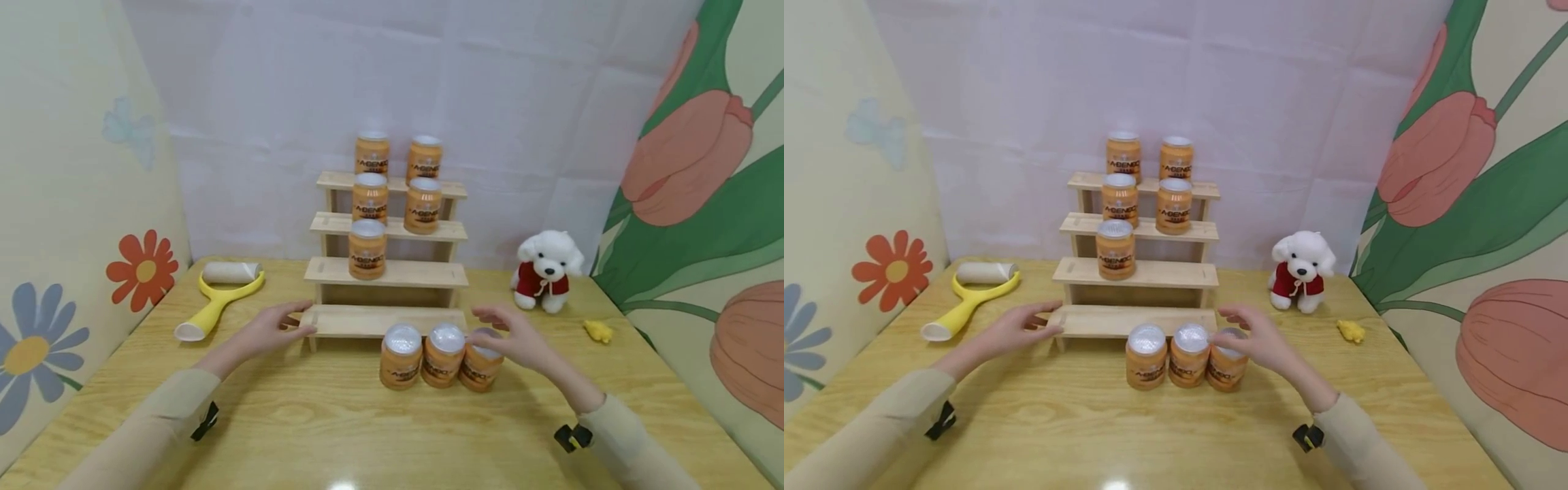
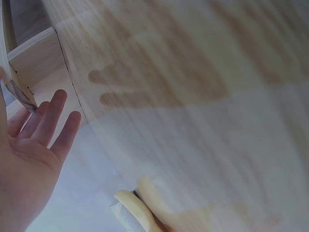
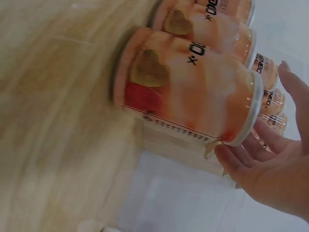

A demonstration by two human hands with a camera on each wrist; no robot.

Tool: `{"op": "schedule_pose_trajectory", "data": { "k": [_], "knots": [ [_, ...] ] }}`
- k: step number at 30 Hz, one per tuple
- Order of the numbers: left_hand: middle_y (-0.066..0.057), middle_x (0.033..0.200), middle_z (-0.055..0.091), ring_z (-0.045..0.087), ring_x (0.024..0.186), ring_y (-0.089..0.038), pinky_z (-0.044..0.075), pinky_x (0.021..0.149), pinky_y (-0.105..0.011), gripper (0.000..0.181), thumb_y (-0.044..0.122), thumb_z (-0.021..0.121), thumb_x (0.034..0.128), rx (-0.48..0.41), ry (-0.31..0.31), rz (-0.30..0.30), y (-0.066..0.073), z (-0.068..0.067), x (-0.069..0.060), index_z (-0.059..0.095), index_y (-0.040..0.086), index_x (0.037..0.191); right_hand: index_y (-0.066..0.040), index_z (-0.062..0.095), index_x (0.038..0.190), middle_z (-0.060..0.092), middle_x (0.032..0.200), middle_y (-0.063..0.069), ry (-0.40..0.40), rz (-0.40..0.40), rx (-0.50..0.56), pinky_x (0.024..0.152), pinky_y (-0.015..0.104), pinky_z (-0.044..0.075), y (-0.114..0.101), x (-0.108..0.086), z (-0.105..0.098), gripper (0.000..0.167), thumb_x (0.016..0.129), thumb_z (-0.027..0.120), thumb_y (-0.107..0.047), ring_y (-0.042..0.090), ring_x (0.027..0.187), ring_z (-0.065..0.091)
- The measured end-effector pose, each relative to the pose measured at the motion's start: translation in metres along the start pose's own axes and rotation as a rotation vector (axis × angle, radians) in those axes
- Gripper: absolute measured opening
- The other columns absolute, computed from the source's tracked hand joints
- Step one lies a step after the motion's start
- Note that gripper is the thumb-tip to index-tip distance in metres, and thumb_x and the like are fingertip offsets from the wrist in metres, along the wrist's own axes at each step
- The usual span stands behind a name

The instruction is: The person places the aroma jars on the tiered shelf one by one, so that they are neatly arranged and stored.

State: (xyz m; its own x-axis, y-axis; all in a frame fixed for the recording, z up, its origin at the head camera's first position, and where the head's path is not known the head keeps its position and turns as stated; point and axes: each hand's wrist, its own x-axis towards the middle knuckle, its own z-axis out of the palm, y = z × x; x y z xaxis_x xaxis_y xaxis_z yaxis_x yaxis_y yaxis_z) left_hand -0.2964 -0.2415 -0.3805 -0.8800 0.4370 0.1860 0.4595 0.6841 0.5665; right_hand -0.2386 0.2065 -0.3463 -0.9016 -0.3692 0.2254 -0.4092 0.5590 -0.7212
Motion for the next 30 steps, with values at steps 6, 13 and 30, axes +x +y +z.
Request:
{"op": "schedule_pose_trajectory", "data": {
  "k": [6, 13, 30],
  "knots": [
    [-0.026, 0.137, 0.047, 0.063, 0.103, -0.036, 0.050, 0.091, -0.052, 0.065, 0.039, 0.060, 0.0913, 0.009, -0.021, -0.019, 0.002, -0.002, -0.002, 0.042, -0.001, 0.139, -0.005, 0.048, 0.132, 0.053, 0.131, 0.018, 0.009, 0.097, -0.030, 0.096, 0.049, 0.047, 0.007, -0.007, 0.010, 0.063, 0.081, 0.073, -0.034, 0.037, 0.117, 0.051],
    [-0.025, 0.137, 0.047, 0.062, 0.104, -0.036, 0.051, 0.090, -0.051, 0.065, 0.041, 0.060, 0.0908, 0.014, -0.025, -0.029, 0.003, -0.002, -0.002, 0.043, 0.000, 0.139, -0.001, 0.047, 0.126, 0.051, 0.121, 0.019, 0.065, 0.212, -0.017, 0.081, 0.038, 0.053, 0.006, -0.013, 0.011, 0.070, 0.075, 0.079, -0.037, 0.035, 0.110, 0.052],
    [-0.025, 0.137, 0.046, 0.063, 0.103, -0.036, 0.050, 0.091, -0.052, 0.065, 0.040, 0.061, 0.0906, 0.005, -0.014, -0.023, 0.000, 0.000, 0.000, 0.044, -0.001, 0.138, 0.000, 0.046, 0.133, 0.050, 0.134, 0.022, 0.021, 0.104, -0.059, 0.099, 0.052, 0.044, 0.018, -0.025, -0.003, 0.067, 0.081, 0.073, -0.032, 0.040, 0.119, 0.050]
  ]
}}
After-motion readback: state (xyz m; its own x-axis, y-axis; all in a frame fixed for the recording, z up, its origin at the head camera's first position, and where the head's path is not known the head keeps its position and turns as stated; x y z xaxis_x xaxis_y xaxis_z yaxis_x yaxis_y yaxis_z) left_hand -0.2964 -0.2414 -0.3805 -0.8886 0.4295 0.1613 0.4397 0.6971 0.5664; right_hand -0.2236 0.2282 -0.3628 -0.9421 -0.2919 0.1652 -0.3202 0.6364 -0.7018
